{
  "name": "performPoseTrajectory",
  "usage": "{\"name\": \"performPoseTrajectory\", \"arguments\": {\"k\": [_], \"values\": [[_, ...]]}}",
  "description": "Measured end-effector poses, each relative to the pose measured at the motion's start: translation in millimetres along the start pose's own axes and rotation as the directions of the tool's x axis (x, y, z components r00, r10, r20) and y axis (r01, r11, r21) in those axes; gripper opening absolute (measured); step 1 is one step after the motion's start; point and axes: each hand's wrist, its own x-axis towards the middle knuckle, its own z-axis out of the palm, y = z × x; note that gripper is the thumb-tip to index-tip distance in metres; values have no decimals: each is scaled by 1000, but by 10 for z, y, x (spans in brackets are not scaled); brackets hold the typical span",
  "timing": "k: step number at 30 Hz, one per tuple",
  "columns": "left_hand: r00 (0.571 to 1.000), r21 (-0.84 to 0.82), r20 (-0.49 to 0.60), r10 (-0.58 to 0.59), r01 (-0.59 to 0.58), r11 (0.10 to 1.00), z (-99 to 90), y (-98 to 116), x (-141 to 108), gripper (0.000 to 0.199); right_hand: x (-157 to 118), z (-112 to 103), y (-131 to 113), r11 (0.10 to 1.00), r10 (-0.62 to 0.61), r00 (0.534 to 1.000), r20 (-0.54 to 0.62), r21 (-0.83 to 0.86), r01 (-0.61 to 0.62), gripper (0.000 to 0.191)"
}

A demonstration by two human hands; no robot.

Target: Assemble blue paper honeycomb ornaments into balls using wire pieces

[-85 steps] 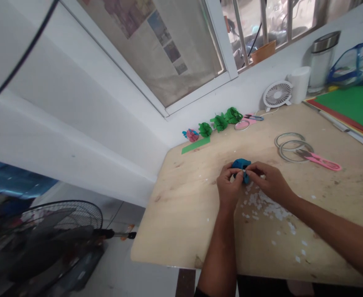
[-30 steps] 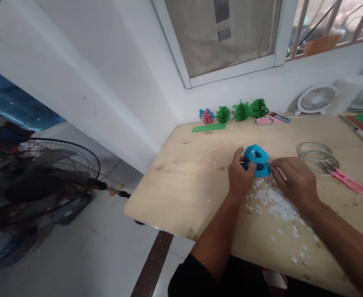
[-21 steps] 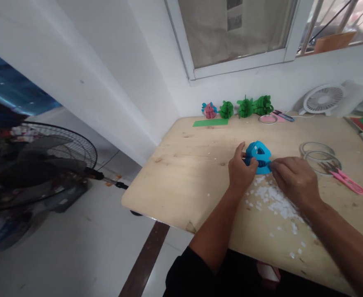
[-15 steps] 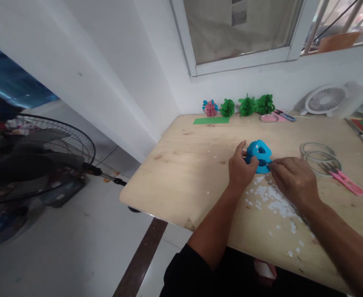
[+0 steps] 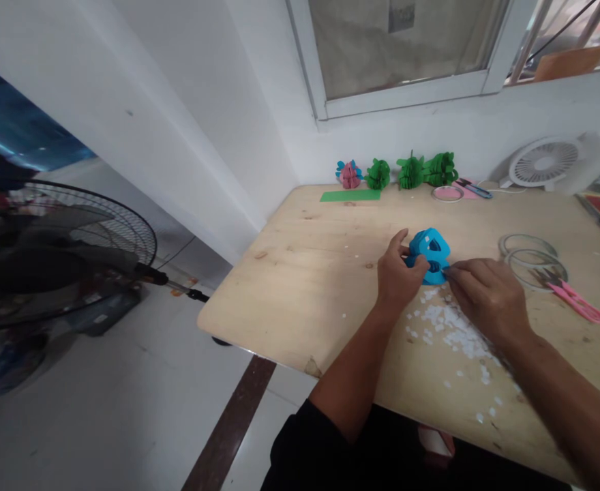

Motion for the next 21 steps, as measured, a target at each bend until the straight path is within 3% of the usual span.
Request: {"name": "performPoseTrajectory", "arguments": {"k": [7,9,11,13,15,17,19,21], "values": [[999,-118,3,-47,47,992,2,-15,12,61,8,-12,-53,999,33,999,18,19,-33,9],[997,-194,17,-70,72,978,0,-22,19,59,-1,-15,-82,989,110,994,1,102,-109,8],[996,-270,39,-80,88,959,2,-26,21,58,-13,-20,-111,934,283,959,-20,231,-271,10],[995,-339,62,-76,92,936,10,-27,13,58,-24,-21,-129,786,535,845,6,363,-500,14],[996,-384,72,-60,83,920,24,-26,-9,58,-29,-15,-129,542,741,663,106,487,-685,21],[997,-392,71,-34,59,918,41,-26,-40,60,-29,-1,-115,285,815,513,270,584,-760,30],[997,-370,73,0,28,929,58,-30,-73,62,-23,15,-100,83,772,448,452,626,-775,36],[997,-337,76,29,-2,942,75,-37,-100,62,-14,24,-94,-44,695,422,582,621,-783,41]]}}
